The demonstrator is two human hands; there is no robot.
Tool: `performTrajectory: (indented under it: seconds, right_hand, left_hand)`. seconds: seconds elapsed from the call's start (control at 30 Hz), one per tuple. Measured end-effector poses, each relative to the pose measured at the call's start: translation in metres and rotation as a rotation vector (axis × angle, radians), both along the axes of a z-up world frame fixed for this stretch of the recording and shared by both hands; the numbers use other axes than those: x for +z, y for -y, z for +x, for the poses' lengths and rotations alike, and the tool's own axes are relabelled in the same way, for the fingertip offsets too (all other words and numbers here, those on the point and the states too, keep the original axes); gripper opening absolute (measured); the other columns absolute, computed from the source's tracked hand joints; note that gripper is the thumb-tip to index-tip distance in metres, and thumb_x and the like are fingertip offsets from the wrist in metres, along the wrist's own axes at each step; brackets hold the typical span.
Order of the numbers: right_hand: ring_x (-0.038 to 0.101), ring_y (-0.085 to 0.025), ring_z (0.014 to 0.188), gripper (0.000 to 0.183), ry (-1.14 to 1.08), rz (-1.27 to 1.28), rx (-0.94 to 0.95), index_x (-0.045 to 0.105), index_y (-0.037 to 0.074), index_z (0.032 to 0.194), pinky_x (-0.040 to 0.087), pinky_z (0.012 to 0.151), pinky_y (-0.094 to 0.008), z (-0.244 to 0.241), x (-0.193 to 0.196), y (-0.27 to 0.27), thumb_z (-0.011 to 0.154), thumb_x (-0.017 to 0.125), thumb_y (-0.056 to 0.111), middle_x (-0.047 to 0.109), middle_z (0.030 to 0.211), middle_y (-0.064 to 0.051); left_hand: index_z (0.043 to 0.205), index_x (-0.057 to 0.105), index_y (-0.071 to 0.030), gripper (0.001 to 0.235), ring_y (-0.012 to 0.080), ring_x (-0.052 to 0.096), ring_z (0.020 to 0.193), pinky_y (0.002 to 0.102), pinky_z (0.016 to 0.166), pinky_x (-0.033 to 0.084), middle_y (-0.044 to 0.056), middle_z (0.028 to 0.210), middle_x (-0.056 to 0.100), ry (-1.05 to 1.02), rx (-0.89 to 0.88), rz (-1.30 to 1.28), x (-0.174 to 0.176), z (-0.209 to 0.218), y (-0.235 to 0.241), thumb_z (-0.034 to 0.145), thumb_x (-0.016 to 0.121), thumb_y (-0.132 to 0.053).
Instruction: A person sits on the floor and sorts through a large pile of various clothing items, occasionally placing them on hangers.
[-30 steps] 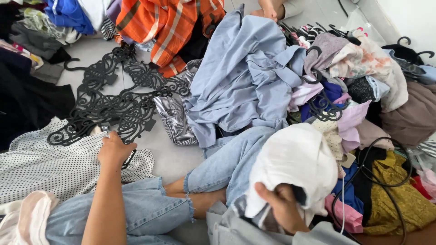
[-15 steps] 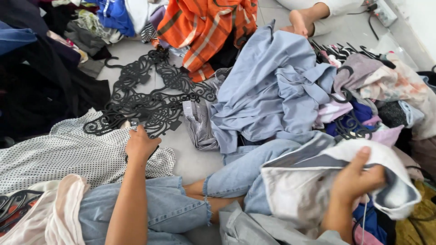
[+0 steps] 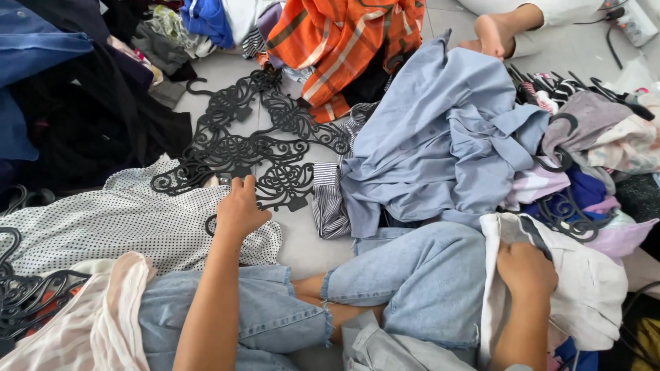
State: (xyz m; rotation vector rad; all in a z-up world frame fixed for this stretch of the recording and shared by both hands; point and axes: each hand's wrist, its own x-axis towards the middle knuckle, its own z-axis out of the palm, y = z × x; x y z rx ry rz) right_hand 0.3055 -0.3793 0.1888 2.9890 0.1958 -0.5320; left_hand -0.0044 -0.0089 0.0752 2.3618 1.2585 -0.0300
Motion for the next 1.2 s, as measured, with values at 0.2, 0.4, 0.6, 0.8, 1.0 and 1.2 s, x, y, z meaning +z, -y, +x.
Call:
performTrajectory:
  seconds: [0.2, 0.4, 0.6, 0.8, 1.0, 1.2]
  right_hand:
    - [0.044, -0.031, 0.135, 0.079, -0.131, 0.209, 0.269, 0.042, 0.014, 0.145, 0.034, 0.109, -0.046, -0.07, 0.072, -0.094, 0.085, 0.043, 0.066, 0.048, 0.146, -0.012]
    - [0.053, -0.039, 0.125, 0.061, -0.347, 0.419, 0.668, 0.048, 0.005, 0.14, 0.038, 0.107, -0.053, -0.101, 0.03, -0.202, 0.093, 0.051, 0.043, 0.056, 0.134, -0.024]
    - [0.053, -0.038, 0.125, 0.061, -0.299, 0.12, 0.983, 0.049, 0.004, 0.139, 0.041, 0.104, -0.053, -0.089, -0.115, -0.236, 0.09, 0.062, 0.038, 0.055, 0.132, -0.023]
    - [0.055, -0.038, 0.122, 0.055, -0.332, 0.2, 0.99, 0.05, 0.003, 0.138, 0.04, 0.103, -0.053, -0.093, -0.097, -0.24, 0.094, 0.057, 0.037, 0.058, 0.128, -0.023]
    - [0.056, -0.039, 0.119, 0.055, -0.353, 0.198, 0.975, 0.055, 0.001, 0.131, 0.042, 0.1, -0.054, -0.082, -0.115, -0.244, 0.092, 0.06, 0.039, 0.059, 0.124, -0.023]
    - [0.059, -0.038, 0.111, 0.05, -0.343, 0.23, 0.942, 0.061, 0.003, 0.123, 0.046, 0.092, -0.051, -0.073, -0.131, -0.25, 0.089, 0.062, 0.04, 0.06, 0.116, -0.021]
  left_hand:
    - [0.116, 0.045, -0.006, 0.061, 0.0341, 0.062, 0.073, 0.044, 0.06, 0.049, 0.016, 0.109, 0.05, -0.053, -0.016, 0.027, -0.031, -0.001, -0.002, 0.064, 0.071, -0.022]
    - [0.115, 0.05, -0.007, 0.056, 0.0356, 0.067, 0.094, 0.051, 0.078, 0.055, 0.017, 0.107, 0.056, -0.208, 0.007, 0.055, -0.052, 0.0, -0.003, 0.065, 0.072, -0.021]
    - [0.118, 0.048, -0.007, 0.056, 0.0345, 0.062, 0.103, 0.052, 0.082, 0.054, 0.016, 0.11, 0.054, -0.283, -0.03, 0.105, -0.084, 0.003, -0.01, 0.073, 0.073, -0.029]
    - [0.118, 0.052, -0.003, 0.042, 0.0321, 0.065, 0.098, 0.045, 0.074, 0.058, 0.018, 0.114, 0.054, -0.088, 0.069, 0.096, -0.047, 0.013, -0.004, 0.083, 0.067, -0.02]
    - [0.107, 0.059, -0.002, 0.025, 0.0328, 0.068, 0.09, 0.045, 0.071, 0.057, 0.015, 0.106, 0.055, 0.297, 0.262, 0.048, -0.036, 0.035, -0.042, 0.087, 0.065, -0.014]
    - [0.098, 0.069, -0.008, 0.02, 0.0239, 0.063, 0.071, 0.037, 0.061, 0.05, 0.009, 0.077, 0.064, 0.63, 0.533, -0.095, -0.187, 0.095, -0.182, 0.084, 0.068, -0.022]
